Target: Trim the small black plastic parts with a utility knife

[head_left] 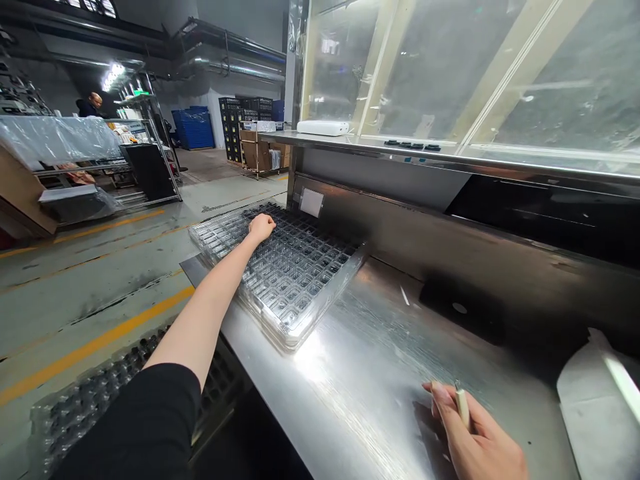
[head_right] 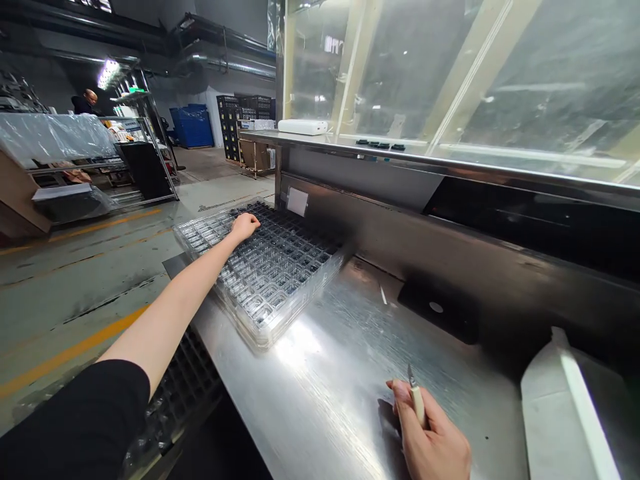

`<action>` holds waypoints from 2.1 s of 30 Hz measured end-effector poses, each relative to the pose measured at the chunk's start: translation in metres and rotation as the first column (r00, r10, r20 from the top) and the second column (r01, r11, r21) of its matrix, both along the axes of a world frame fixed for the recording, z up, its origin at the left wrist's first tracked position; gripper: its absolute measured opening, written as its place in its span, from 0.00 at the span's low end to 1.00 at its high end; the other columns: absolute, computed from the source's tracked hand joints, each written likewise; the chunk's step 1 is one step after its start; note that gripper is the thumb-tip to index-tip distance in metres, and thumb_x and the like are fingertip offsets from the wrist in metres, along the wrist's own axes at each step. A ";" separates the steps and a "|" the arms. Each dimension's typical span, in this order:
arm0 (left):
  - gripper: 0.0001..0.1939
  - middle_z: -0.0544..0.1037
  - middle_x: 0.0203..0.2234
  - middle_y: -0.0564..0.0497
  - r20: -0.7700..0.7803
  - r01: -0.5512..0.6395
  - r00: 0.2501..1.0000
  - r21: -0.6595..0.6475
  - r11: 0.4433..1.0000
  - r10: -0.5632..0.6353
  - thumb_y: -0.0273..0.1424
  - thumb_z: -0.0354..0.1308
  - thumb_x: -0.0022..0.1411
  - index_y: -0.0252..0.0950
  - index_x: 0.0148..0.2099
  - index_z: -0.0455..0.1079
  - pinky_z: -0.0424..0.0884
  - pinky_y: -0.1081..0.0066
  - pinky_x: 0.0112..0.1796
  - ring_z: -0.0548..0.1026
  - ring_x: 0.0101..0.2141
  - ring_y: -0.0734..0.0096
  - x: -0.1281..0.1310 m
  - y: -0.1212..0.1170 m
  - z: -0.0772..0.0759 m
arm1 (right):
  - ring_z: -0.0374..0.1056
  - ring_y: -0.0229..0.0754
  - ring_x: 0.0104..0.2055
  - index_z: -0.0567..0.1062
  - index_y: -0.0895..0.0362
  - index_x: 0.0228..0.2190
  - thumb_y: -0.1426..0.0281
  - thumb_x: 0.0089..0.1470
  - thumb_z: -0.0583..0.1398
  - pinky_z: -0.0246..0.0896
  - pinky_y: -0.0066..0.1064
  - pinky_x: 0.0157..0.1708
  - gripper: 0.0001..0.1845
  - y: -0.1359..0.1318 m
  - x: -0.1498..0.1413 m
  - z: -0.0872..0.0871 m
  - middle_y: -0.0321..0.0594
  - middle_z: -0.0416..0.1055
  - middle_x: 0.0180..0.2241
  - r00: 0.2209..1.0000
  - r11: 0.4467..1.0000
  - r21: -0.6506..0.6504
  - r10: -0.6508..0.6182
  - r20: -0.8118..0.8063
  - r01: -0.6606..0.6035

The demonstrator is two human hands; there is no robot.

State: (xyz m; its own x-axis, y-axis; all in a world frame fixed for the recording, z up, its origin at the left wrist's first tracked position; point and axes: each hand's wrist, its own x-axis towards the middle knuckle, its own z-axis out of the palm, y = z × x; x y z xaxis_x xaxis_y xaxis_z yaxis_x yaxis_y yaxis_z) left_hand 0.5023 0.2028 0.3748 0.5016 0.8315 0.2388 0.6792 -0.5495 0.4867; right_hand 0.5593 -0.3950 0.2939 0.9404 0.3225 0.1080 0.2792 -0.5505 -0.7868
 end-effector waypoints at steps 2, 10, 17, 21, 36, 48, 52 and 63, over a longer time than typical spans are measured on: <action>0.11 0.86 0.47 0.44 0.005 0.006 1.000 -0.003 1.000 -0.006 0.35 0.65 0.68 0.39 0.48 0.85 0.72 0.64 0.54 0.81 0.49 0.56 0.002 0.001 -0.003 | 0.74 0.51 0.30 0.87 0.52 0.37 0.34 0.54 0.60 0.68 0.37 0.30 0.36 -0.002 0.002 -0.001 0.41 0.77 0.28 0.999 1.000 -0.022 -0.015 -0.028 0.015; 0.19 0.82 0.59 0.46 0.055 0.027 0.998 0.073 0.997 -0.031 0.31 0.55 0.71 0.41 0.57 0.83 0.70 0.63 0.61 0.77 0.58 0.55 -0.005 0.005 0.009 | 0.70 0.49 0.27 0.86 0.53 0.33 0.32 0.52 0.59 0.66 0.37 0.29 0.38 0.005 -0.003 0.001 0.39 0.73 0.24 0.999 0.999 0.019 -0.041 0.019 0.041; 0.12 0.84 0.53 0.44 -0.073 0.171 0.983 0.051 0.984 -0.167 0.34 0.62 0.71 0.39 0.51 0.84 0.71 0.61 0.61 0.79 0.56 0.57 -0.026 -0.014 0.017 | 0.64 0.45 0.24 0.84 0.55 0.35 0.33 0.56 0.59 0.60 0.35 0.26 0.38 0.007 -0.007 0.003 0.37 0.69 0.23 0.998 0.997 0.047 0.057 0.030 -0.058; 0.15 0.84 0.52 0.42 -0.094 0.150 0.985 0.067 0.986 -0.144 0.41 0.62 0.74 0.37 0.52 0.82 0.72 0.56 0.61 0.80 0.54 0.59 -0.037 -0.033 0.028 | 0.62 0.44 0.25 0.82 0.55 0.32 0.33 0.59 0.57 0.57 0.33 0.26 0.37 0.008 -0.003 -0.005 0.36 0.66 0.22 0.991 0.991 0.076 0.105 0.087 -0.112; 0.18 0.87 0.46 0.50 0.342 0.190 0.705 0.752 0.631 -0.621 0.44 0.58 0.64 0.42 0.47 0.83 0.72 0.56 0.58 0.79 0.48 0.60 -0.065 -0.139 0.199 | 0.62 0.43 0.29 0.78 0.53 0.30 0.44 0.65 0.55 0.53 0.32 0.33 0.28 0.032 -0.003 -0.004 0.34 0.65 0.24 0.967 0.936 0.322 0.065 0.247 -0.145; 0.15 0.84 0.49 0.53 -0.198 0.280 0.494 0.958 -0.061 -0.847 0.36 0.63 0.70 0.48 0.58 0.78 0.70 0.52 0.61 0.79 0.56 0.58 -0.132 -0.327 0.247 | 0.64 0.43 0.29 0.79 0.53 0.32 0.42 0.71 0.49 0.56 0.31 0.34 0.33 0.038 -0.006 0.002 0.34 0.66 0.22 0.951 0.884 0.420 0.080 0.297 -0.206; 0.20 0.83 0.49 0.54 -0.354 0.289 0.454 0.927 -0.241 -0.818 0.35 0.62 0.70 0.46 0.63 0.73 0.69 0.53 0.62 0.79 0.57 0.58 -0.135 -0.347 0.243 | 0.65 0.43 0.30 0.79 0.54 0.33 0.43 0.71 0.50 0.56 0.32 0.35 0.32 0.034 -0.006 0.004 0.34 0.67 0.23 0.958 0.884 0.428 0.068 0.278 -0.187; 0.18 0.84 0.45 0.47 -0.036 0.547 0.267 0.829 0.121 -0.963 0.22 0.61 0.70 0.39 0.59 0.75 0.74 0.55 0.56 0.81 0.52 0.60 -0.169 -0.356 0.079 | 0.66 0.44 0.28 0.80 0.55 0.35 0.38 0.69 0.51 0.59 0.34 0.34 0.36 0.027 0.000 -0.003 0.36 0.70 0.24 0.967 0.893 0.417 0.072 0.243 -0.172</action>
